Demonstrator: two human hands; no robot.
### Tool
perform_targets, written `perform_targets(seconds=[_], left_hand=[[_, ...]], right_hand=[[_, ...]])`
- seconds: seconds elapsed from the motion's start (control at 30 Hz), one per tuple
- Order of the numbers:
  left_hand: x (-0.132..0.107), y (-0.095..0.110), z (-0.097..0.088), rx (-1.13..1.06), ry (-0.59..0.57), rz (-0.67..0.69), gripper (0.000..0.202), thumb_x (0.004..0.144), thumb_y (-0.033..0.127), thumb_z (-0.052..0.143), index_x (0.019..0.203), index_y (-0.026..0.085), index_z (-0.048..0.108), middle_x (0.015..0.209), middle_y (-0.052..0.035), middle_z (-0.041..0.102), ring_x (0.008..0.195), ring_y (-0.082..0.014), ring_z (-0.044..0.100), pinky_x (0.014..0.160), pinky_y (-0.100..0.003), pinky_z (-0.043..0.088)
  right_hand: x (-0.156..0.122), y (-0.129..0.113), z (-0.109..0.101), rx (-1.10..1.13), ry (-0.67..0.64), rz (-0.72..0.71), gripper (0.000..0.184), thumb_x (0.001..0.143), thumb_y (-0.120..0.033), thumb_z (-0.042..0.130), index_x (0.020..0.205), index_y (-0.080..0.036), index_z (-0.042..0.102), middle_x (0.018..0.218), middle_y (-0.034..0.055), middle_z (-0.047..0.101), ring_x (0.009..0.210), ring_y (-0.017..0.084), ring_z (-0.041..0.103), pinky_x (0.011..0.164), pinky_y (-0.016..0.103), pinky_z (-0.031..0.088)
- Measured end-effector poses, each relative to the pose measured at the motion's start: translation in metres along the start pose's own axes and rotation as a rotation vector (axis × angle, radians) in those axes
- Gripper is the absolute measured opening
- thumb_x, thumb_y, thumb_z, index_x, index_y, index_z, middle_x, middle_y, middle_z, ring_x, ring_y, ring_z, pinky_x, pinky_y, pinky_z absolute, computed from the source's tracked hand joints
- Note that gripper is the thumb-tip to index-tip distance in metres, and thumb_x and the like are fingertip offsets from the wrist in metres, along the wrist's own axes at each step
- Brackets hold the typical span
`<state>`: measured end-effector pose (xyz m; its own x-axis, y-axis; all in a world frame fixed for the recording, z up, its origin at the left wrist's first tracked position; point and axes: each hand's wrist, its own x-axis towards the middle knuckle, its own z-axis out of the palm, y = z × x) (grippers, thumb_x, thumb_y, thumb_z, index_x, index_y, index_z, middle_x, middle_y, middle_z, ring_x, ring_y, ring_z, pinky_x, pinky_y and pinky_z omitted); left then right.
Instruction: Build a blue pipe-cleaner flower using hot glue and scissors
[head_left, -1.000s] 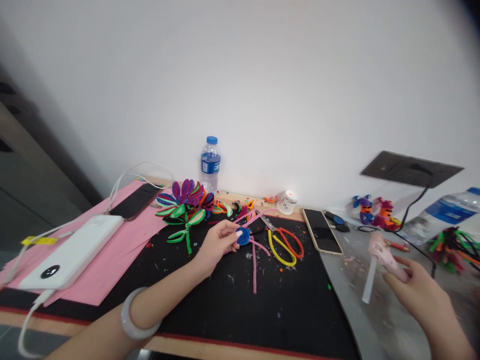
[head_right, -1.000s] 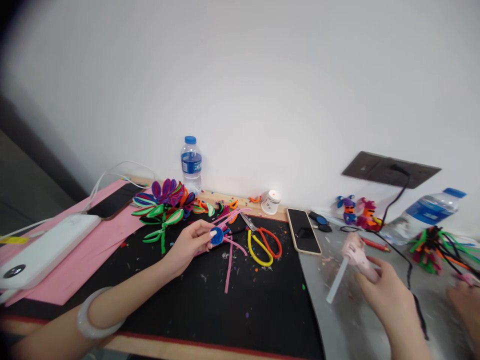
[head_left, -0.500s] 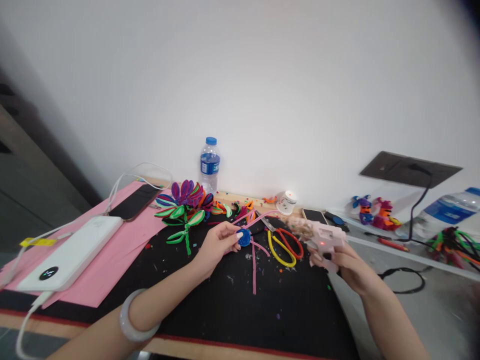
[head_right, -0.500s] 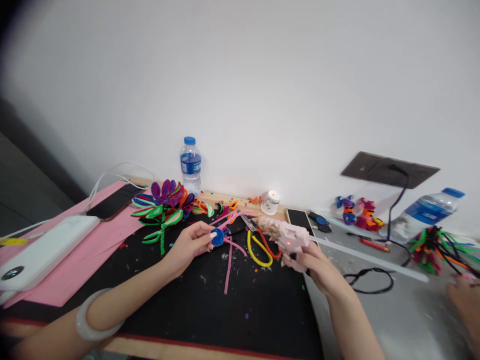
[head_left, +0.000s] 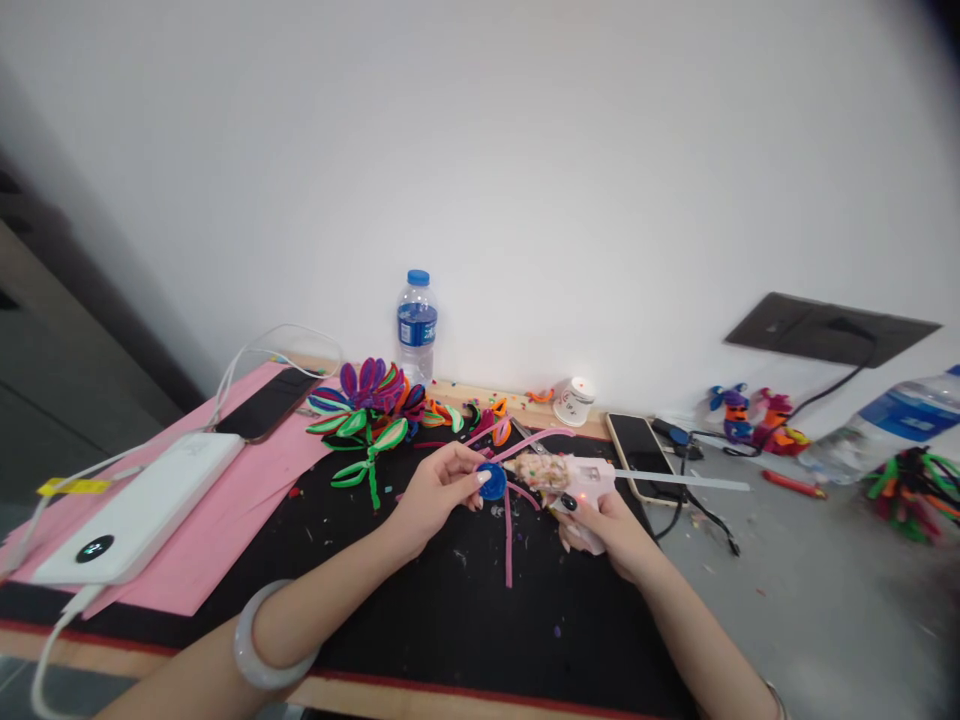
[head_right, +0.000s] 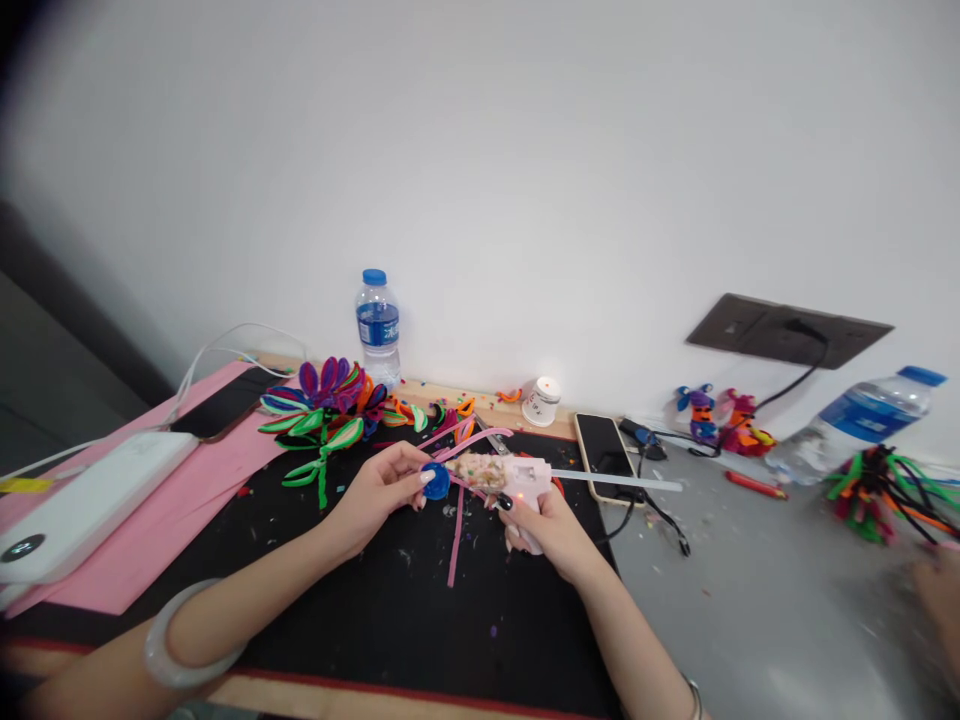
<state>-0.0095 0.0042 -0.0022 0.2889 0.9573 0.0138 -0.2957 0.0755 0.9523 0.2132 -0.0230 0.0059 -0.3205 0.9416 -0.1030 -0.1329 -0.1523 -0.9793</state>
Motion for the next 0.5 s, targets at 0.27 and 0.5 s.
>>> perform_targets(seconds=[0.27,0.5], left_hand=[[-0.0005,0.0006,0.0013,0.010,-0.009,0.012,0.020,0.070,0.025,0.066,0.080,0.014,0.053,0.059,0.0042,0.056,0.047,-0.0063,0.052,0.048,-0.019,0.042],[-0.0006,0.0010,0.0026,0.000,-0.012,0.003,0.021,0.069,0.024,0.066,0.080,0.013,0.052,0.060,0.0041,0.056,0.046,-0.0059,0.052,0.047,-0.019,0.042]], right_hand=[[0.0002,0.0057,0.0016,-0.007,0.021,0.017,0.035,0.071,-0.047,0.062,0.085,-0.015,0.057,0.049,-0.0072,0.039,0.035,0.004,0.032,0.040,0.021,0.031],[-0.0001,0.0063,0.0019,-0.026,0.021,0.035,0.039,0.071,-0.048,0.061,0.091,-0.015,0.058,0.050,-0.0074,0.038,0.036,0.004,0.031,0.040,0.021,0.031]])
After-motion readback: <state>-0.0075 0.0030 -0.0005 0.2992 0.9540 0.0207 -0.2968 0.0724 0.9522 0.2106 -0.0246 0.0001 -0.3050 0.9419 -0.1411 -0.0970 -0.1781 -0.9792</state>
